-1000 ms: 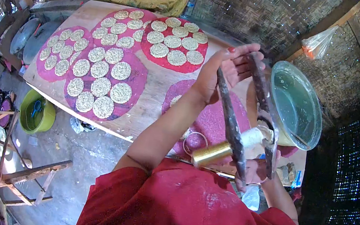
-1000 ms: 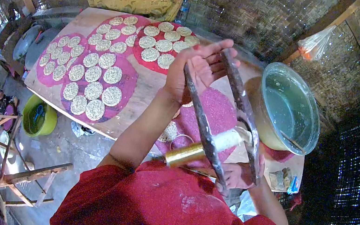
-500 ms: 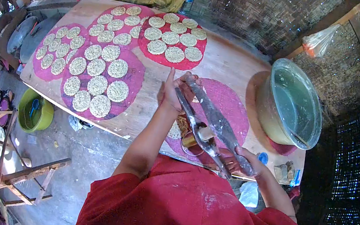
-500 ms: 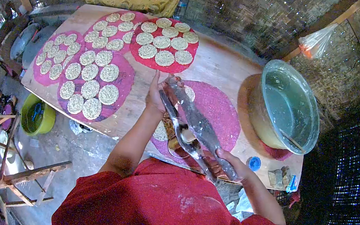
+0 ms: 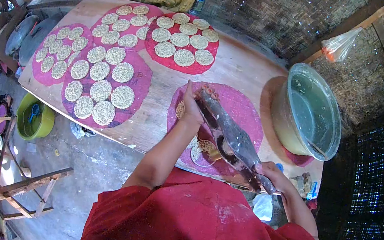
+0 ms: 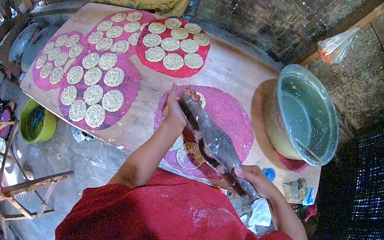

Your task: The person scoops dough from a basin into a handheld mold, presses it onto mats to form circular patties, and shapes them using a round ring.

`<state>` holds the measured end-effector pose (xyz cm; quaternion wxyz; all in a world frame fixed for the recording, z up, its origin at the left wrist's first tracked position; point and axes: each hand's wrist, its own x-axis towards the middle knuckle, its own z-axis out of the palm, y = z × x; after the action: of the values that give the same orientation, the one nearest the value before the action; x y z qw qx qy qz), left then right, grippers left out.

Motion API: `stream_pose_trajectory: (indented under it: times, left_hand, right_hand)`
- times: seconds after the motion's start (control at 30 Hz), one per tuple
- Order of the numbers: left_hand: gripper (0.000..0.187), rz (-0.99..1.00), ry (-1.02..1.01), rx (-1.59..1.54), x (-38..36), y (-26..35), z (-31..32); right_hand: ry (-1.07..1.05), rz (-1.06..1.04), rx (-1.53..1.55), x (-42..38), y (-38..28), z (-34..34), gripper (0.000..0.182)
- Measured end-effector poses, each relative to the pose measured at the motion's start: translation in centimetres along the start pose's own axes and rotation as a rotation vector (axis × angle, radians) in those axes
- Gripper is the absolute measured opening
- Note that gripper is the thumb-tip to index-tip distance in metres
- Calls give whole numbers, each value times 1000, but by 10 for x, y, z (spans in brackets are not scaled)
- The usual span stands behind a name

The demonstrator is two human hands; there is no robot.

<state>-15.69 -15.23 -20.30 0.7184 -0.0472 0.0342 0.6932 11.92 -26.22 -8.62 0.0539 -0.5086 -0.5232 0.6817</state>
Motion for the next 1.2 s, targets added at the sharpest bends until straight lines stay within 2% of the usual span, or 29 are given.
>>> stream_pose_trajectory:
  times: [0.1,0.3,0.4,0.47,0.53,0.6,0.67,0.73,0.8,0.87,0.93,0.97,1.03,1.1,1.13,1.2]
  left_hand:
    - [44,4,179,72,-19,6,4]
    - [46,24,175,133,-20,34,16]
    - [45,41,136,139,-15,34,18]
    - [43,49,88,75,-11,28,19]
    - [43,55,91,71,-11,23,11]
    - [49,75,214,124,-16,26,4]
    - [49,79,198,113,-22,36,12]
    - [50,148,97,216,-28,55,28]
    - [50,240,-142,241,-45,79,63]
    - [52,278,-108,181,-71,107,108]
    - [55,216,-224,322,-102,143,134]
    - [58,245,-243,446,-124,147,151]
    - [60,275,-263,573,-155,153,156]
    - [62,207,-375,810,-173,162,149]
    - [62,206,-370,814,-177,164,143]
    - [61,286,-136,681,-181,167,123]
  right_hand:
    - [1,-19,3,-1,8,9,46]
    - [-30,-24,165,14,13,38,45]
    - [54,-154,-31,18,2,35,37]
    - [65,-157,-22,11,-9,37,33]
    - [73,-73,-50,7,-5,32,33]
    - [94,-119,-68,14,10,37,34]
    - [18,-151,13,20,17,44,35]
    - [-24,-183,-4,27,15,44,38]
    - [-34,-217,416,41,15,44,46]
    - [-10,-260,391,63,30,39,52]
    - [250,-593,-502,83,22,63,64]
    - [251,-597,-497,92,29,69,64]
    - [364,-738,-932,110,47,74,78]
    - [337,-707,-927,113,50,74,80]
    - [311,-672,-924,114,52,75,82]
    - [299,-689,-863,109,48,74,82]
